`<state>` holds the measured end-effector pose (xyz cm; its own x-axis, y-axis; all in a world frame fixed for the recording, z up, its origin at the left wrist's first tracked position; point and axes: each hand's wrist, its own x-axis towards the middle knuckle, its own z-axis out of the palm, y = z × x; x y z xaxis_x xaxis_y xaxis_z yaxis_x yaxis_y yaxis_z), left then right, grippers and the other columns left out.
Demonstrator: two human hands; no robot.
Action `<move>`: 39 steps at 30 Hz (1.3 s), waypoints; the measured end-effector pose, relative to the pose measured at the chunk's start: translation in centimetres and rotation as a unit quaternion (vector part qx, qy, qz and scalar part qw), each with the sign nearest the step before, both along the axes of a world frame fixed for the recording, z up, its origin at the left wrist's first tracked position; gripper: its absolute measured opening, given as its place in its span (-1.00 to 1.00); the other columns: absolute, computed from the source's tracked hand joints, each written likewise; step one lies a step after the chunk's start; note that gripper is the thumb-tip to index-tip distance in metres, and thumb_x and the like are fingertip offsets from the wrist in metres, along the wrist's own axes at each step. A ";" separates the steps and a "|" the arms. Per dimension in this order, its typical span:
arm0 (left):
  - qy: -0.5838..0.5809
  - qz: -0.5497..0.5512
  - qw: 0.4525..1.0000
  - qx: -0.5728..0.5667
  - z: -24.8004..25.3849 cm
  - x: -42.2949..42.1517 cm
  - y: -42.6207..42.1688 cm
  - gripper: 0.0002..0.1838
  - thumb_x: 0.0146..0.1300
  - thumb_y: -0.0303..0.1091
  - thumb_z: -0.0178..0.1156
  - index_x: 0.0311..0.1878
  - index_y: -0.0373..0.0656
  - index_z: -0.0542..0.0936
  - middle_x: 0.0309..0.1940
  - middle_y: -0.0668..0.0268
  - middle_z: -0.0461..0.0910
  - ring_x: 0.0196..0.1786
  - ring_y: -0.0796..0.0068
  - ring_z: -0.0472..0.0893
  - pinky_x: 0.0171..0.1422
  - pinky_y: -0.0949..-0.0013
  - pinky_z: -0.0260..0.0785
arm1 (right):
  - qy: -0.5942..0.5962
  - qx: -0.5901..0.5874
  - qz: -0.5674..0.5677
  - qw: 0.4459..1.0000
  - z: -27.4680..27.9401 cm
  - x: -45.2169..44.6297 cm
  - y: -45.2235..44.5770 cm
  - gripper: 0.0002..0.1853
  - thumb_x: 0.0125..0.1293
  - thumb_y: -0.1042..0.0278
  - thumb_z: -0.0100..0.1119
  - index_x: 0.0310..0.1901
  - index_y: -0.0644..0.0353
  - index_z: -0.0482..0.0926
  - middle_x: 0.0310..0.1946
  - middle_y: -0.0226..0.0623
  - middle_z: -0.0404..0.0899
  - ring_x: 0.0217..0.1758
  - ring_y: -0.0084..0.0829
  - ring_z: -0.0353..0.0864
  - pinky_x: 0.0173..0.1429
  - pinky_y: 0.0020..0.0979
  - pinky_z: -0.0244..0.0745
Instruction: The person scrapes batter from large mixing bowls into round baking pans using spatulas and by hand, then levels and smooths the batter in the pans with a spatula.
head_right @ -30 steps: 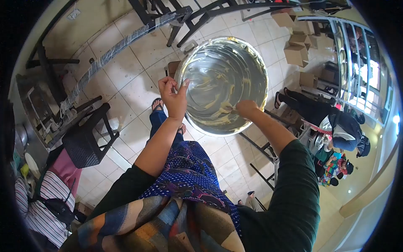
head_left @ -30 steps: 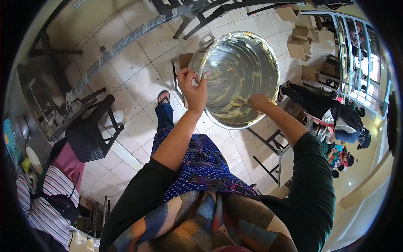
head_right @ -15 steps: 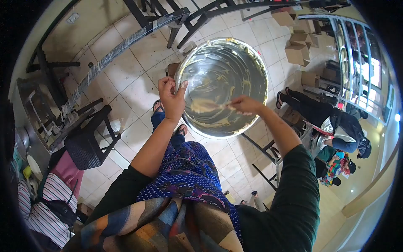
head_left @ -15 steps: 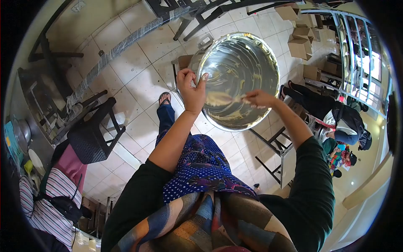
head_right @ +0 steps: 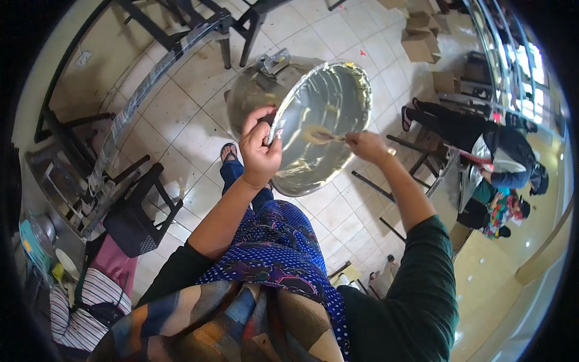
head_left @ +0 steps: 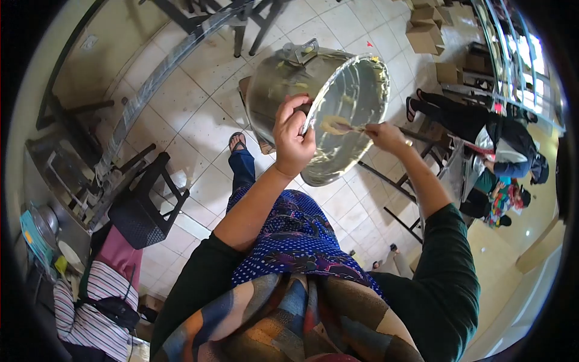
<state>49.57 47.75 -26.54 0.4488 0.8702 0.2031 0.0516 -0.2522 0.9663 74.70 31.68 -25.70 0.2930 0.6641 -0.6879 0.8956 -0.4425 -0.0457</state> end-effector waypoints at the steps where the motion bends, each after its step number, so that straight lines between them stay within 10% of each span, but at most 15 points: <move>1: -0.035 -0.016 0.999 0.015 0.0 0.3 -0.5 -0.81 -0.14 -0.71 0.15 -0.58 -0.31 0.32 -0.07 0.09 0.50 -0.10 0.19 0.53 0.04 0.27 0.30 | -0.004 -0.006 -0.014 1.000 -0.7 -0.8 -1.8 -0.78 0.27 0.13 0.00 -0.18 -0.04 0.59 -0.38 -0.14 0.61 -0.27 -0.08 0.61 -0.18 -0.10 0.50; 3: -0.075 -0.045 0.996 0.020 0.2 0.7 -1.2 -0.82 -0.19 -0.74 0.13 -0.56 -0.32 0.34 -0.07 0.08 0.49 0.11 0.06 0.50 0.34 0.05 0.15 | 0.008 -0.019 -0.041 0.999 -2.3 -2.7 -4.4 -0.78 0.29 0.15 -0.03 -0.13 -0.06 0.57 -0.33 -0.11 0.61 -0.22 -0.07 0.60 -0.15 -0.08 0.48; 20: -0.009 -0.097 0.991 0.097 -0.1 -0.2 -6.0 -0.64 0.04 -0.68 0.23 -0.61 -0.28 0.20 0.01 0.04 0.50 0.11 0.19 0.51 0.06 0.42 0.31 | 0.127 0.054 -0.133 0.981 -11.3 -11.9 -10.6 -0.76 0.23 0.20 0.02 -0.16 0.01 0.61 -0.33 -0.10 0.63 -0.24 -0.07 0.62 -0.13 -0.14 0.51; 30: -0.010 -0.108 0.990 0.089 -0.1 0.3 -6.6 -0.73 0.00 -0.70 0.18 -0.61 -0.29 0.27 -0.01 0.10 0.52 0.11 0.09 0.52 0.34 0.11 0.20 | 0.379 0.227 -0.291 0.848 -12.1 -17.5 -11.2 -0.84 0.24 0.35 0.11 -0.24 0.22 0.61 -0.37 0.01 0.58 -0.31 -0.05 0.58 -0.18 -0.28 0.46; 35: 0.007 -0.139 0.984 0.107 0.0 0.2 -5.9 -0.64 0.05 -0.70 0.23 -0.60 -0.28 0.21 0.04 0.01 0.48 0.18 0.17 0.48 0.16 0.35 0.30 | 0.492 0.194 -0.417 0.739 -9.3 -18.6 -11.3 -0.84 0.36 0.39 0.03 -0.19 0.19 0.62 -0.60 -0.50 0.50 -0.61 -0.70 0.28 -0.52 -0.57 0.23; 39: 0.011 -0.157 0.980 0.122 0.2 0.8 -5.5 -0.65 0.05 -0.71 0.22 -0.60 -0.29 0.22 0.03 0.03 0.48 0.20 0.16 0.47 0.15 0.37 0.31 | 0.530 0.160 -0.526 0.646 -9.3 -14.6 -10.5 -0.75 0.33 0.51 -0.03 -0.10 0.04 0.65 -0.58 -0.57 0.50 -0.63 -0.75 0.32 -0.64 -0.63 0.17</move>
